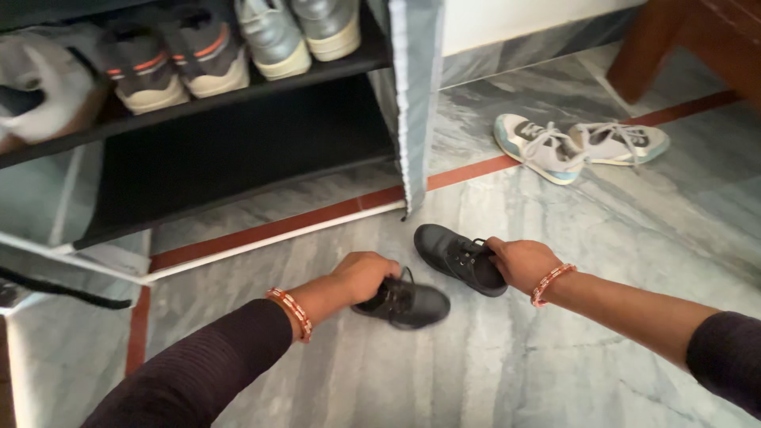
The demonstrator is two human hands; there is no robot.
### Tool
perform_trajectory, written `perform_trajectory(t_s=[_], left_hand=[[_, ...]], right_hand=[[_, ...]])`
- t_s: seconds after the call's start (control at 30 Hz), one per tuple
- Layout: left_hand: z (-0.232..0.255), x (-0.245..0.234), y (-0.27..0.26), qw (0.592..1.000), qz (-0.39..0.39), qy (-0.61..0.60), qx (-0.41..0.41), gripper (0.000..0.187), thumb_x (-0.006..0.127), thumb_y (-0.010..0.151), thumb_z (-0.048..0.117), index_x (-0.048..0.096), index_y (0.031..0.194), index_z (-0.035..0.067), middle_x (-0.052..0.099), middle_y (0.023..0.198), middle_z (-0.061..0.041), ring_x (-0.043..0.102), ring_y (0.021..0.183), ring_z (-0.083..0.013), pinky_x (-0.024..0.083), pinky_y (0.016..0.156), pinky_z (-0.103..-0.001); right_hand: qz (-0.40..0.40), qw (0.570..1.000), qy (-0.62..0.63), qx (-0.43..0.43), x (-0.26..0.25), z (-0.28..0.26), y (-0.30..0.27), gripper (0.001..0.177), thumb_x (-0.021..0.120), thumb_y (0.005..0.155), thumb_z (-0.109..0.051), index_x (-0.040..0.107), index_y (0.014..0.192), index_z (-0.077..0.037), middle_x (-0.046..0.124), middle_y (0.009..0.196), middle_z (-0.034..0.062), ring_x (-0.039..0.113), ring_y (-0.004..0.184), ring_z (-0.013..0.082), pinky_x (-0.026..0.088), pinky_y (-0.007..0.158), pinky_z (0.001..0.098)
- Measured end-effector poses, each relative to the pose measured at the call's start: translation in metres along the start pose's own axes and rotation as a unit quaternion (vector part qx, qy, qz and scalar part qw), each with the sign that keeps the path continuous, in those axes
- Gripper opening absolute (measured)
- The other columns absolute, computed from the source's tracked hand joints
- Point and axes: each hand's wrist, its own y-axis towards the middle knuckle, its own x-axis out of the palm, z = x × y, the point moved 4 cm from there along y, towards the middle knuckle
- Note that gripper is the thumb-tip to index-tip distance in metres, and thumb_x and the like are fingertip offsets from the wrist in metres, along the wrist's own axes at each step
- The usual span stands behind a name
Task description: The person picks up multiple pairs of shoes from the floor, including sneakers and sandals, and places them onto the shelves of a fabric shoe rack. The person arranges the shoes in pairs on the shelves and closes the rack cover at the end.
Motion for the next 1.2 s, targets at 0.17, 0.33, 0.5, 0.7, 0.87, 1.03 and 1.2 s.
perform_trajectory(t_s=[0.17,0.33,0.5,0.7,0.87,1.03,1.2], left_hand=[[-0.011,-0.009,-0.030,0.987,-0.038,0.131,0.084,0.012,0.064,0.081,0.015,0.073,0.089,0.015,0.073,0.095,-0.013,0.070,0.092,-0.0357,0.055,0.081,-0.044],[-0.055,-0.015,-0.067,0.965,-0.025,0.227,0.132,0.009,0.065,0.081,0.016,0.072,0.084,0.012,0.074,0.089,-0.013,0.070,0.089,-0.0349,0.055,0.083,-0.044],[-0.107,-0.028,-0.118,0.990,-0.016,0.138,-0.030,0.016,0.066,0.080,0.010,0.073,0.094,0.015,0.072,0.103,-0.011,0.068,0.100,-0.0340,0.054,0.087,-0.044],[-0.158,-0.039,-0.168,0.987,0.068,0.111,-0.098,0.028,0.067,0.083,0.008,0.072,0.109,0.016,0.071,0.115,-0.010,0.066,0.111,-0.0343,0.053,0.093,-0.044],[-0.182,-0.044,-0.190,0.981,0.072,0.157,-0.089,0.037,0.067,0.080,0.003,0.068,0.115,0.014,0.070,0.117,-0.012,0.066,0.112,-0.0337,0.053,0.094,-0.044],[-0.174,-0.052,-0.204,0.983,0.068,0.153,-0.081,0.042,0.067,0.076,-0.001,0.067,0.116,0.012,0.070,0.116,-0.011,0.065,0.114,-0.0330,0.052,0.094,-0.043],[-0.148,-0.064,-0.209,0.985,0.073,0.083,-0.130,0.037,0.074,0.087,0.027,0.064,0.118,0.010,0.069,0.119,-0.012,0.063,0.117,-0.0337,0.050,0.098,-0.046]], right_hand=[[0.024,0.998,-0.007,-0.051,-0.004,-0.049,0.020,0.029,0.051,0.099,-0.028,0.058,0.125,-0.017,0.073,0.078,0.0118,0.070,0.076,0.0341,0.054,0.070,0.0482],[-0.022,0.998,0.010,-0.050,0.009,-0.111,0.035,0.028,0.047,0.102,-0.026,0.057,0.126,-0.016,0.073,0.079,0.0135,0.072,0.076,0.0342,0.055,0.073,0.0468],[-0.006,0.994,0.026,-0.102,0.036,-0.167,0.051,0.028,0.050,0.101,-0.027,0.057,0.124,-0.013,0.072,0.082,0.0159,0.070,0.081,0.0369,0.055,0.074,0.0497],[-0.046,0.993,0.064,-0.092,0.051,-0.216,0.054,0.032,0.049,0.102,-0.030,0.057,0.129,-0.016,0.073,0.084,0.0182,0.072,0.082,0.0378,0.056,0.078,0.0490],[-0.028,0.993,0.003,-0.111,0.037,-0.241,0.063,0.042,0.056,0.096,-0.046,0.061,0.129,-0.021,0.076,0.090,0.0095,0.072,0.090,0.0317,0.056,0.081,0.0457],[-0.031,0.995,0.000,-0.093,0.021,-0.248,0.074,0.050,0.066,0.085,-0.046,0.061,0.128,-0.021,0.077,0.087,0.0043,0.074,0.089,0.0268,0.057,0.079,0.0416],[-0.122,0.987,-0.002,-0.109,0.046,-0.249,0.088,0.033,0.058,0.092,-0.032,0.078,0.103,-0.008,0.077,0.073,0.0091,0.078,0.071,0.0243,0.059,0.074,0.0382]])
